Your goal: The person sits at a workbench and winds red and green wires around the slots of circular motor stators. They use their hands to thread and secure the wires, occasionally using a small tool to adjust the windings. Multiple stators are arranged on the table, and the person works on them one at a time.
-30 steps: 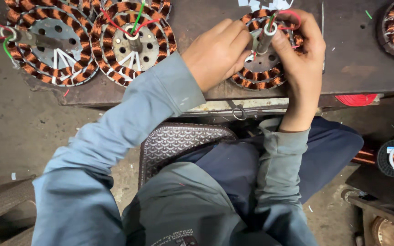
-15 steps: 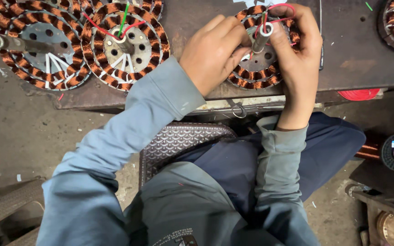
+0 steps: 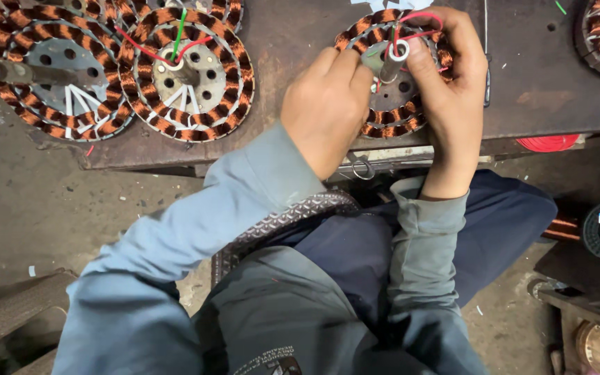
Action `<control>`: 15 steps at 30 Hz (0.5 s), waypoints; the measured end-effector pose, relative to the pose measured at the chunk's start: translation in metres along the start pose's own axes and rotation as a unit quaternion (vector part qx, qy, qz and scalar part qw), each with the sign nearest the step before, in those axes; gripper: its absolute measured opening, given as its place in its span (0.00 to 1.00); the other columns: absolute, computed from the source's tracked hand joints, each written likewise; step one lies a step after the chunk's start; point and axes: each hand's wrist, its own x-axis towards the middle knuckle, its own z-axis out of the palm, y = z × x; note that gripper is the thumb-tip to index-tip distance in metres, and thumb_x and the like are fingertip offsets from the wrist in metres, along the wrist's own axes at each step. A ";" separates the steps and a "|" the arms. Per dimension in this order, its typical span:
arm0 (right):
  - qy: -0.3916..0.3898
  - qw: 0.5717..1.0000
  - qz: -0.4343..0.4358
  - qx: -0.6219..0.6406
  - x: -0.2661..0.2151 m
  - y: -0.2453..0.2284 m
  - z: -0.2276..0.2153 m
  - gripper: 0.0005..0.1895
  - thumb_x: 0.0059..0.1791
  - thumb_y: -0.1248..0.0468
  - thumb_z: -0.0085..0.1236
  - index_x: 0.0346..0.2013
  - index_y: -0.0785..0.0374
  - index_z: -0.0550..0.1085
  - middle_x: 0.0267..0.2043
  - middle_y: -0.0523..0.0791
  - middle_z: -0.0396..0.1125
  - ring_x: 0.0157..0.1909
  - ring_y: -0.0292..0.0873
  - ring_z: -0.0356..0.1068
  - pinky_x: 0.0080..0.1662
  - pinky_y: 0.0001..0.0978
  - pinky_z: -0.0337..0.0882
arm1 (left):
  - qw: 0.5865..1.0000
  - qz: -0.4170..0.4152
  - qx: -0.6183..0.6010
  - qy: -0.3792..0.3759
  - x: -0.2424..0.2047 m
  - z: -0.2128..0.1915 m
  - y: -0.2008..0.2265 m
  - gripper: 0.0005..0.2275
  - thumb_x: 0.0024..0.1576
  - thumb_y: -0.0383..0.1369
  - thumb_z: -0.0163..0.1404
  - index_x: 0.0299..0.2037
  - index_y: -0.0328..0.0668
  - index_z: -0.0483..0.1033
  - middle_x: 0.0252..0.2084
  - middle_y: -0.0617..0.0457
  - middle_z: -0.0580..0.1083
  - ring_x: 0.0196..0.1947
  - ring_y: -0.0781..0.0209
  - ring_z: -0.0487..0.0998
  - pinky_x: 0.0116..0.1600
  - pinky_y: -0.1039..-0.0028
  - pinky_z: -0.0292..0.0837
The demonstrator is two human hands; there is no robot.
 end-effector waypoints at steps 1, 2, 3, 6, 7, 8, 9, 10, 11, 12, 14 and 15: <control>0.002 1.000 0.005 0.005 0.000 -0.002 0.000 0.11 0.63 0.64 0.58 0.56 0.67 0.70 0.52 0.40 0.68 0.55 0.31 0.65 0.60 0.23 0.67 | 1.000 -0.006 -0.016 0.003 0.002 0.002 -0.001 0.11 0.51 0.26 0.58 0.42 0.35 0.72 0.44 0.45 0.70 0.47 0.47 0.72 0.50 0.63 0.72; 0.005 1.000 0.010 0.010 0.001 -0.003 0.001 0.11 0.62 0.63 0.58 0.56 0.67 0.70 0.52 0.39 0.68 0.56 0.31 0.66 0.59 0.23 0.67 | 0.999 -0.011 -0.031 0.007 0.003 0.004 -0.002 0.12 0.49 0.27 0.58 0.41 0.34 0.71 0.43 0.43 0.70 0.46 0.46 0.71 0.50 0.63 0.72; 0.012 1.000 0.021 0.017 0.001 -0.005 0.001 0.12 0.59 0.62 0.56 0.54 0.66 0.70 0.51 0.38 0.67 0.55 0.30 0.66 0.58 0.23 0.68 | 0.999 -0.006 -0.037 0.015 0.004 0.004 -0.004 0.13 0.50 0.26 0.58 0.42 0.33 0.70 0.44 0.43 0.69 0.46 0.45 0.71 0.51 0.63 0.72; 0.006 1.000 0.009 -0.001 0.001 -0.005 0.001 0.12 0.62 0.64 0.57 0.56 0.67 0.70 0.52 0.39 0.68 0.56 0.31 0.66 0.60 0.23 0.68 | 0.998 0.000 -0.068 0.017 0.002 0.004 -0.008 0.13 0.52 0.25 0.57 0.44 0.32 0.69 0.44 0.43 0.69 0.46 0.44 0.70 0.53 0.62 0.71; 0.003 1.000 0.005 -0.002 0.002 -0.004 0.001 0.12 0.63 0.64 0.58 0.57 0.68 0.70 0.53 0.40 0.67 0.56 0.31 0.66 0.60 0.23 0.67 | 0.996 -0.003 -0.084 0.007 0.001 0.003 -0.008 0.12 0.53 0.24 0.57 0.44 0.33 0.69 0.43 0.44 0.70 0.45 0.44 0.71 0.52 0.61 0.71; 0.000 1.000 0.000 -0.001 0.001 -0.003 0.001 0.11 0.64 0.65 0.59 0.58 0.68 0.70 0.53 0.41 0.67 0.56 0.32 0.66 0.61 0.23 0.67 | 0.995 -0.007 -0.101 -0.003 0.001 0.001 -0.008 0.12 0.53 0.24 0.57 0.44 0.33 0.70 0.42 0.45 0.70 0.45 0.44 0.71 0.52 0.61 0.70; 0.000 1.000 0.003 0.012 0.000 -0.003 0.000 0.12 0.64 0.65 0.59 0.58 0.68 0.70 0.53 0.40 0.67 0.56 0.32 0.66 0.60 0.23 0.67 | 0.994 -0.006 -0.111 0.002 0.001 -0.001 -0.008 0.11 0.55 0.24 0.57 0.45 0.33 0.70 0.43 0.45 0.70 0.45 0.44 0.71 0.52 0.61 0.70; 0.001 1.000 0.007 0.021 -0.001 -0.003 0.000 0.12 0.64 0.65 0.59 0.58 0.68 0.69 0.53 0.40 0.67 0.56 0.32 0.66 0.60 0.23 0.68 | 0.993 -0.005 -0.121 0.007 0.000 -0.003 -0.008 0.11 0.56 0.23 0.57 0.45 0.34 0.70 0.44 0.45 0.70 0.46 0.44 0.71 0.53 0.61 0.70; 0.001 0.999 0.012 0.030 0.000 -0.002 0.001 0.12 0.64 0.65 0.59 0.59 0.67 0.69 0.53 0.40 0.67 0.55 0.31 0.66 0.59 0.23 0.68 | 0.991 -0.003 -0.131 0.012 0.000 -0.005 -0.006 0.10 0.57 0.23 0.57 0.45 0.34 0.70 0.45 0.45 0.71 0.47 0.44 0.71 0.53 0.61 0.70; 0.002 0.999 0.016 0.035 0.001 -0.002 0.001 0.13 0.63 0.65 0.58 0.59 0.67 0.69 0.53 0.40 0.67 0.55 0.31 0.66 0.59 0.24 0.69 | 0.992 -0.002 -0.123 0.020 0.002 -0.006 -0.005 0.10 0.57 0.24 0.57 0.45 0.34 0.70 0.45 0.44 0.70 0.47 0.44 0.71 0.53 0.61 0.70; 0.010 0.999 0.024 0.024 0.002 -0.002 0.001 0.13 0.61 0.65 0.58 0.58 0.66 0.69 0.52 0.39 0.67 0.55 0.31 0.66 0.58 0.24 0.68 | 0.994 0.000 -0.107 0.035 0.005 -0.003 -0.001 0.10 0.57 0.25 0.58 0.43 0.34 0.70 0.45 0.44 0.70 0.46 0.44 0.71 0.53 0.61 0.71; 0.018 0.999 0.028 0.007 0.000 -0.002 0.000 0.13 0.59 0.65 0.57 0.56 0.66 0.69 0.51 0.39 0.67 0.55 0.31 0.66 0.59 0.24 0.67 | 0.993 -0.009 -0.111 0.035 0.004 0.000 0.000 0.09 0.57 0.25 0.58 0.43 0.34 0.71 0.45 0.44 0.71 0.47 0.44 0.72 0.53 0.62 0.71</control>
